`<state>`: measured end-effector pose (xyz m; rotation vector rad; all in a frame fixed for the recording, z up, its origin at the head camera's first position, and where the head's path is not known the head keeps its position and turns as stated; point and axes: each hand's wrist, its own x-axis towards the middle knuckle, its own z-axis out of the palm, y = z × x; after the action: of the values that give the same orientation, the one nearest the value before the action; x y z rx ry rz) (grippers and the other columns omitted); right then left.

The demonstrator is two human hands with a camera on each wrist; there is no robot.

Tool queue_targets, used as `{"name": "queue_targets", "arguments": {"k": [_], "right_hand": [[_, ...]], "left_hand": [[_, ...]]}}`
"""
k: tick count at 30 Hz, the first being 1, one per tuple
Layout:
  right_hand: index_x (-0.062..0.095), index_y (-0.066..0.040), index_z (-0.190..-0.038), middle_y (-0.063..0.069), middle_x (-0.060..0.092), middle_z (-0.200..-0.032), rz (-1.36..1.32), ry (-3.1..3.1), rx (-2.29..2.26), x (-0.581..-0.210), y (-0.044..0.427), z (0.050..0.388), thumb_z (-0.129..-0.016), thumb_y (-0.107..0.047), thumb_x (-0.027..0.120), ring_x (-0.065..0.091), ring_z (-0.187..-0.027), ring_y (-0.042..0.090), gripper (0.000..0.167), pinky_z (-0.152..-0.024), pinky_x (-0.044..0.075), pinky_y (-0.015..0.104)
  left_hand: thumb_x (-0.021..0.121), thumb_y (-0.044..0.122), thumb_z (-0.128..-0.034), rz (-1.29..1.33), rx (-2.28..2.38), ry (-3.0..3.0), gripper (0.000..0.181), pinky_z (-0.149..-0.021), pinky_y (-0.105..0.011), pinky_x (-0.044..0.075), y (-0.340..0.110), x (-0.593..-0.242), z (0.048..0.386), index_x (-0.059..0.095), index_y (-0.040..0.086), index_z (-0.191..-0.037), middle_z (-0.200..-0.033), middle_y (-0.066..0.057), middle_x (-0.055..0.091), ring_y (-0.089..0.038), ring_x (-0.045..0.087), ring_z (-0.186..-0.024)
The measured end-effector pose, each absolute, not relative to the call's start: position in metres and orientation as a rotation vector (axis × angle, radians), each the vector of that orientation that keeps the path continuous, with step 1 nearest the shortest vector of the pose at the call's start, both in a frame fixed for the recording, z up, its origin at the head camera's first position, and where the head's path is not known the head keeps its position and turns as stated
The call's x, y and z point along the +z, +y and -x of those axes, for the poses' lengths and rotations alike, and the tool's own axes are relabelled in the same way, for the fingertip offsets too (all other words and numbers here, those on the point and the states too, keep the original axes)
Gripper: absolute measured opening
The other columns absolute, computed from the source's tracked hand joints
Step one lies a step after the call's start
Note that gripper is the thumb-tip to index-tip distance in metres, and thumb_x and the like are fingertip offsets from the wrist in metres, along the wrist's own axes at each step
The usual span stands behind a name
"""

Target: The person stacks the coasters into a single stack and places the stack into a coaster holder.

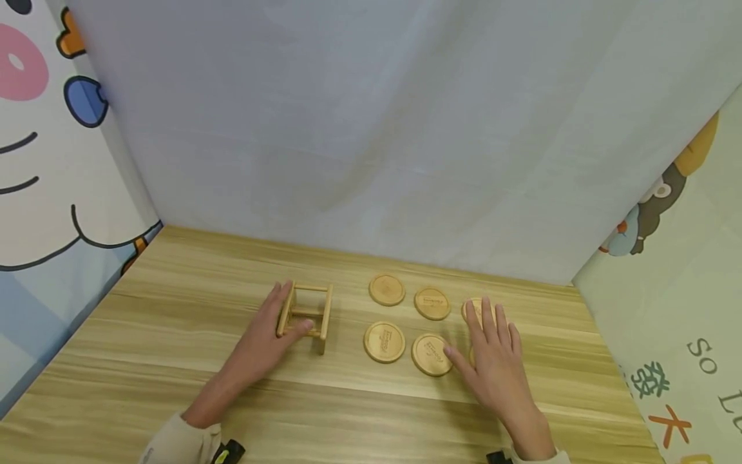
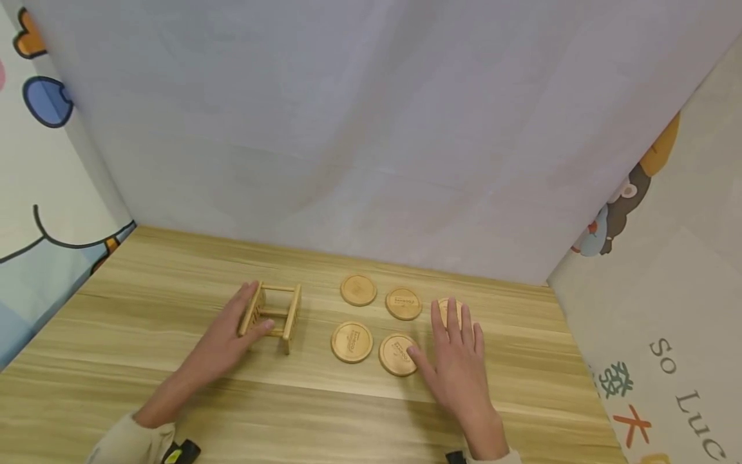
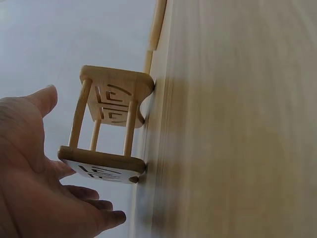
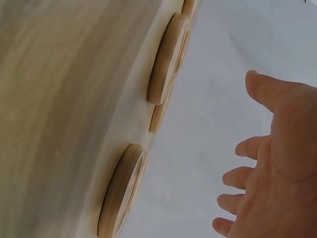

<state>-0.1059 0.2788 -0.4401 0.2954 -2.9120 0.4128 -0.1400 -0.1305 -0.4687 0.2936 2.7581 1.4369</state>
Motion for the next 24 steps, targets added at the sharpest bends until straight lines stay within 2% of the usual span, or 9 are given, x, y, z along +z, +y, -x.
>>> {"name": "queue_targets", "arguments": {"k": [8, 10, 12, 15, 18, 21, 24], "right_hand": [[0.029, -0.003, -0.175, 0.033, 0.019, -0.179, -0.287, -2.922, 0.421, -0.442, 0.281, 0.103, -0.110, -0.040, 0.070, 0.012, -0.166, 0.055, 0.086, -0.128, 0.012, 0.075], [0.029, -0.002, -0.175, 0.033, 0.019, -0.179, -0.284, -2.928, 0.425, -0.442, 0.281, 0.103, -0.110, -0.040, 0.070, 0.011, -0.167, 0.055, 0.086, -0.128, 0.011, 0.074], [0.029, -0.002, -0.175, 0.033, 0.019, -0.179, -0.282, -2.934, 0.429, -0.442, 0.282, 0.103, -0.110, -0.040, 0.070, 0.011, -0.167, 0.055, 0.086, -0.128, 0.011, 0.074], [0.028, -0.002, -0.175, 0.032, 0.019, -0.180, -0.276, -2.942, 0.426, -0.442, 0.282, 0.103, -0.111, -0.040, 0.069, 0.011, -0.167, 0.055, 0.086, -0.128, 0.011, 0.074], [0.028, -0.003, -0.176, 0.032, 0.018, -0.180, -0.275, -2.944, 0.420, -0.443, 0.283, 0.103, -0.111, -0.040, 0.069, 0.011, -0.167, 0.055, 0.086, -0.128, 0.011, 0.074], [0.027, -0.003, -0.176, 0.032, 0.018, -0.180, -0.279, -2.942, 0.418, -0.444, 0.284, 0.103, -0.111, -0.040, 0.070, 0.011, -0.167, 0.055, 0.086, -0.128, 0.011, 0.075], [0.027, -0.002, -0.176, 0.032, 0.017, -0.180, -0.281, -2.943, 0.426, -0.445, 0.285, 0.103, -0.111, -0.040, 0.070, 0.011, -0.167, 0.055, 0.086, -0.128, 0.011, 0.075]], "left_hand": [[0.071, 0.047, -0.1082, -0.277, 1.482, 2.755, 0.096, -0.123, -0.078, 0.024, -0.127, -0.478, 0.142, 0.019, 0.008, -0.178, -0.179, -0.032, 0.020, -0.058, 0.022, -0.162], [0.073, 0.047, -0.1072, -0.283, 1.517, 2.796, 0.096, -0.119, -0.080, 0.032, -0.127, -0.489, 0.145, 0.020, 0.012, -0.179, -0.176, -0.033, 0.028, -0.062, 0.033, -0.156], [0.074, 0.045, -0.1068, -0.268, 1.566, 2.777, 0.096, -0.117, -0.080, 0.036, -0.126, -0.492, 0.144, 0.019, 0.014, -0.179, -0.175, -0.034, 0.031, -0.064, 0.037, -0.153], [0.075, 0.047, -0.1068, -0.225, 1.607, 2.739, 0.097, -0.114, -0.079, 0.040, -0.126, -0.500, 0.145, 0.018, 0.022, -0.180, -0.175, -0.031, 0.032, -0.063, 0.040, -0.151], [0.075, 0.049, -0.1064, -0.189, 1.649, 2.667, 0.098, -0.118, -0.078, 0.037, -0.126, -0.501, 0.145, 0.017, 0.025, -0.180, -0.178, -0.029, 0.028, -0.060, 0.037, -0.155], [0.076, 0.057, -0.1038, -0.207, 1.676, 2.681, 0.099, -0.114, -0.077, 0.042, -0.130, -0.522, 0.153, 0.017, 0.034, -0.180, -0.177, -0.026, 0.032, -0.059, 0.042, -0.153], [0.076, 0.058, -0.1037, -0.227, 1.682, 2.689, 0.099, -0.111, -0.077, 0.044, -0.131, -0.532, 0.157, 0.016, 0.038, -0.180, -0.177, -0.026, 0.033, -0.059, 0.045, -0.151]]}}
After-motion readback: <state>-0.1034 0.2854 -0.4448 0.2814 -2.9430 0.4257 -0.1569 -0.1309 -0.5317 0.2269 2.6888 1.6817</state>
